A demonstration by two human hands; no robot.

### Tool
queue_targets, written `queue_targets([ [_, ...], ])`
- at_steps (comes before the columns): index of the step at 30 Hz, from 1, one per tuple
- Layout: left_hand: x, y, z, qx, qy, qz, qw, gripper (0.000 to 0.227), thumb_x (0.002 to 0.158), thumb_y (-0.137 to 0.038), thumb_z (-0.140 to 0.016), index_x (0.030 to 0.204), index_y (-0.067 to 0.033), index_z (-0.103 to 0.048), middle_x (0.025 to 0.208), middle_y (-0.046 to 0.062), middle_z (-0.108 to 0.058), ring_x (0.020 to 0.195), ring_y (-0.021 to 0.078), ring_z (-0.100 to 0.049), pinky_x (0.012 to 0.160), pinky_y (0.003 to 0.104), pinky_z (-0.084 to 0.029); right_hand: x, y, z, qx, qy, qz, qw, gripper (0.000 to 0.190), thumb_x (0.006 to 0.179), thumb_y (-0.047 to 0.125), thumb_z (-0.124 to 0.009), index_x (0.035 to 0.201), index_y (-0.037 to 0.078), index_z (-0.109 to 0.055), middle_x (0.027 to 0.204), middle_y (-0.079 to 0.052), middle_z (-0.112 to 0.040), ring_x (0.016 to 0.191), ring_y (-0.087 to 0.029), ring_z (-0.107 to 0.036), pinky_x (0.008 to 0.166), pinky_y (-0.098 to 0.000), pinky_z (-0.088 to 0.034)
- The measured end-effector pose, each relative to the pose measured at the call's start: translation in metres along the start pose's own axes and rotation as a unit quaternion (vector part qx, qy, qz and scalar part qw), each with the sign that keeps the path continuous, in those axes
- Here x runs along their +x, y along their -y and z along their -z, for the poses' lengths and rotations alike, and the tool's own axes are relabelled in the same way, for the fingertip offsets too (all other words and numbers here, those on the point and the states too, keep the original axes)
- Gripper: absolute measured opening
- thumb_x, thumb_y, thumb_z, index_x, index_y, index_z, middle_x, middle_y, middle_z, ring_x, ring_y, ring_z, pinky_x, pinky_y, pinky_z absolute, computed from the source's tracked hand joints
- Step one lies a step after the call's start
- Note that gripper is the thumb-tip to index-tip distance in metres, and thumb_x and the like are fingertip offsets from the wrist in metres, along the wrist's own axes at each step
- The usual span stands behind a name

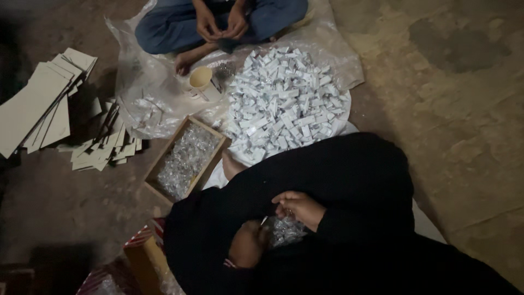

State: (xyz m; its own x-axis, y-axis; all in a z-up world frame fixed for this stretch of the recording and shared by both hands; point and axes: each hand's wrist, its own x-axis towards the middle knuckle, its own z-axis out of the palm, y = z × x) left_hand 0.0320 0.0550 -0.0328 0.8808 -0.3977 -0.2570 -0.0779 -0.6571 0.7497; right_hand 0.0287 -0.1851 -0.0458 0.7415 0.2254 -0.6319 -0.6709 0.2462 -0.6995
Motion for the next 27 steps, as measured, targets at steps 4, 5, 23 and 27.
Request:
queue_targets([
  [4, -0.009, 0.007, 0.007, -0.016, 0.0, 0.02, 1.0, 0.014, 0.092, -0.011, -0.06, 0.099, -0.0054, -0.071, 0.09, 0.011, -0.073, 0.081, 0.0202, -0.07, 0.071, 0.033, -0.055, 0.008, -0.008, -0.004, 0.001, 0.022, 0.062, 0.998, 0.028, 0.099, 0.022, -0.059, 0.118, 0.002, -0.067, 0.089, -0.003, -0.07, 0.08, -0.011, -0.062, 0.069, -0.0264, -0.05],
  [5, -0.01, 0.009, 0.011, -0.018, -0.004, 0.03, 0.999, 0.014, 0.092, -0.011, -0.06, 0.099, -0.0055, -0.071, 0.089, 0.01, -0.073, 0.081, 0.0201, -0.07, 0.071, 0.033, -0.055, 0.01, -0.011, -0.006, -0.014, 0.026, 0.071, 0.997, 0.029, 0.099, 0.022, -0.062, 0.118, 0.001, -0.068, 0.09, -0.003, -0.069, 0.081, -0.011, -0.061, 0.071, -0.0266, -0.05],
  [23, -0.012, -0.005, -0.011, -0.195, -0.004, 0.022, 0.981, 0.011, 0.095, -0.007, -0.059, 0.099, -0.0056, -0.069, 0.081, 0.007, -0.067, 0.071, 0.0172, -0.063, 0.064, 0.032, -0.051, -0.027, -0.002, -0.028, -0.285, 0.088, 0.104, 0.949, 0.017, 0.094, 0.019, -0.067, 0.105, 0.006, -0.069, 0.093, -0.005, -0.071, 0.08, -0.011, -0.065, 0.072, -0.0305, -0.056],
  [27, -0.014, -0.009, -0.012, -0.163, -0.002, -0.015, 0.987, 0.009, 0.096, -0.01, -0.063, 0.1, -0.0044, -0.069, 0.084, 0.008, -0.068, 0.072, 0.0168, -0.064, 0.064, 0.033, -0.052, -0.025, -0.002, -0.021, -0.396, 0.043, 0.106, 0.911, 0.013, 0.094, 0.018, -0.065, 0.102, 0.009, -0.07, 0.088, 0.001, -0.07, 0.077, -0.008, -0.066, 0.072, -0.0253, -0.054],
])
